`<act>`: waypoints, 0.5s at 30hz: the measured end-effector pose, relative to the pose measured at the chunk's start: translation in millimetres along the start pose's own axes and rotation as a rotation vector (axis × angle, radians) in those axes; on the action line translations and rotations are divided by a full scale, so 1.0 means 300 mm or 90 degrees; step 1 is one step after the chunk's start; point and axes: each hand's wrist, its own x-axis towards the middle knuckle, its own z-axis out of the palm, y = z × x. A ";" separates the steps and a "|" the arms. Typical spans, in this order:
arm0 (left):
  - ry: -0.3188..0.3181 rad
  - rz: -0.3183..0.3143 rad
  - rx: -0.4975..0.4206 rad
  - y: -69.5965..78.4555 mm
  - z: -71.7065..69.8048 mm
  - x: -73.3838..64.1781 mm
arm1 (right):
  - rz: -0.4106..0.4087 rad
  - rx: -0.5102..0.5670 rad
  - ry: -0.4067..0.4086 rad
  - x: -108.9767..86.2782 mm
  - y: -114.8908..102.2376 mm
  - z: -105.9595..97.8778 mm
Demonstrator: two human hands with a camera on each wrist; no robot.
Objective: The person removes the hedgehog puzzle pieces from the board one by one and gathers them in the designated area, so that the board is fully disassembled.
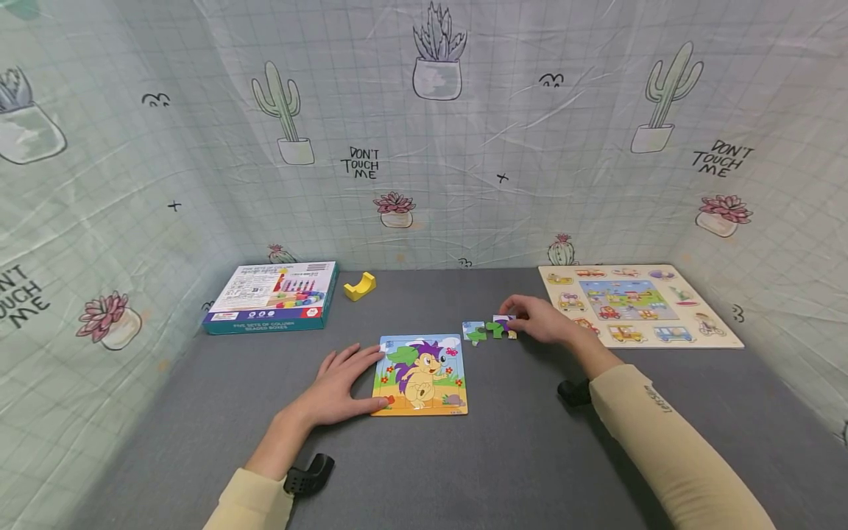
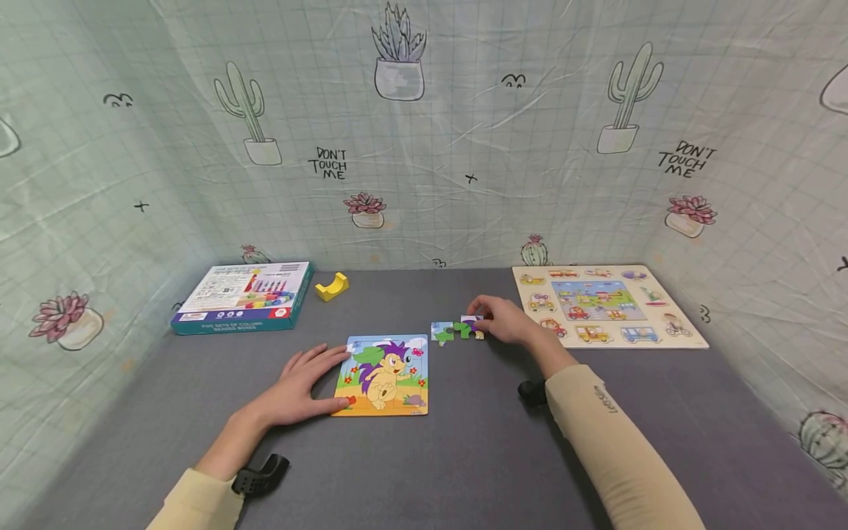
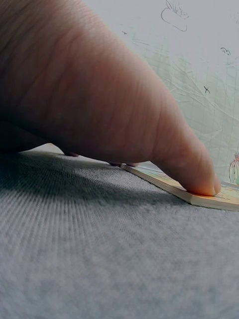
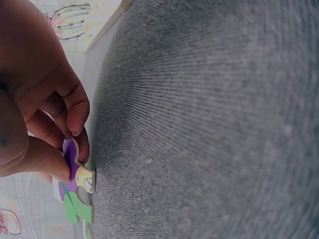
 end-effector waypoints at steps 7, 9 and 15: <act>-0.002 -0.002 -0.001 0.003 -0.003 -0.001 | 0.008 -0.010 -0.006 0.002 0.004 0.006; -0.002 -0.001 -0.002 0.004 -0.004 -0.002 | 0.009 -0.013 -0.010 0.003 0.004 0.007; -0.001 0.000 -0.003 0.005 -0.004 -0.004 | -0.010 -0.030 -0.017 0.004 0.008 0.007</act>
